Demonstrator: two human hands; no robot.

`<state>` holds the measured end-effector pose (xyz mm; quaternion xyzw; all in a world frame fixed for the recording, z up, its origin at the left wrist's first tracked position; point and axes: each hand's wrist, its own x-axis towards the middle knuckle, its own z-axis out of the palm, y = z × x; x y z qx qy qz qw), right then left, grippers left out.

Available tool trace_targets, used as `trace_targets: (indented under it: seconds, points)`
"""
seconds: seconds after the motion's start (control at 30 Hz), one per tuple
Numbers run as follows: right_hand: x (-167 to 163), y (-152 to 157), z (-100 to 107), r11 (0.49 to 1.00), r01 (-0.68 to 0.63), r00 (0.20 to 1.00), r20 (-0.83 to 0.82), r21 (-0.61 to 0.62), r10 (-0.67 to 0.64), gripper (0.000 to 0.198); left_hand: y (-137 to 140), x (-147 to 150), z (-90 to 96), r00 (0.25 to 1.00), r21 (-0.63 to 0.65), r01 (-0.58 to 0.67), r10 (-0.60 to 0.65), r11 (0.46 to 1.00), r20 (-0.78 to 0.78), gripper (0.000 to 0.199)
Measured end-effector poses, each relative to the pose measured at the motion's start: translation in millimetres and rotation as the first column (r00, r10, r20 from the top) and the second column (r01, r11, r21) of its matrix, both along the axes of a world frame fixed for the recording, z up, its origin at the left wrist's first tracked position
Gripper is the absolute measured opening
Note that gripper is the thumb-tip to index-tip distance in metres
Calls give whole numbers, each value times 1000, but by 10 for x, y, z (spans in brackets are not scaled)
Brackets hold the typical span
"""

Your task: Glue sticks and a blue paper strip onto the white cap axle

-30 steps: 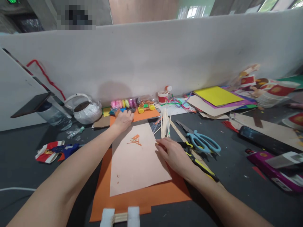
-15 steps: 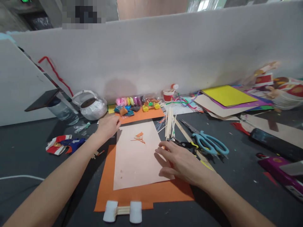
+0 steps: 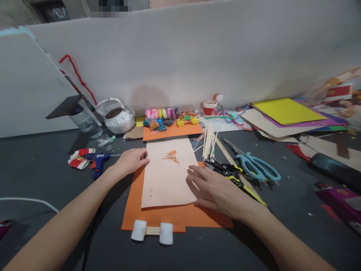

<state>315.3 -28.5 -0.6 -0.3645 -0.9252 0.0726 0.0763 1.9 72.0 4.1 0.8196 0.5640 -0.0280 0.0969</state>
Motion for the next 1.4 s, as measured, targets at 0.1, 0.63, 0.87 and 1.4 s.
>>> trace_targets:
  seconds: [0.1, 0.63, 0.87, 1.4]
  points:
    - [-22, -11, 9, 999, -27, 999, -23, 23, 27, 42, -28, -5, -24, 1000, 20, -20, 19, 1000, 21, 27]
    - [-611, -404, -30, 941, -306, 943, -181, -145, 279, 50, -780, 9, 217, 992, 35, -59, 55, 998, 116, 31]
    - [-697, -488, -72, 954, -277, 942, -230, -118, 245, 27, -899, 35, 261, 985, 49, -19, 10, 999, 170, 30]
    - [-314, -2, -189, 984, 134, 897, -407, -116, -170, 25, -714, 9, 69, 874, 2, 3, -4, 1000, 485, 39]
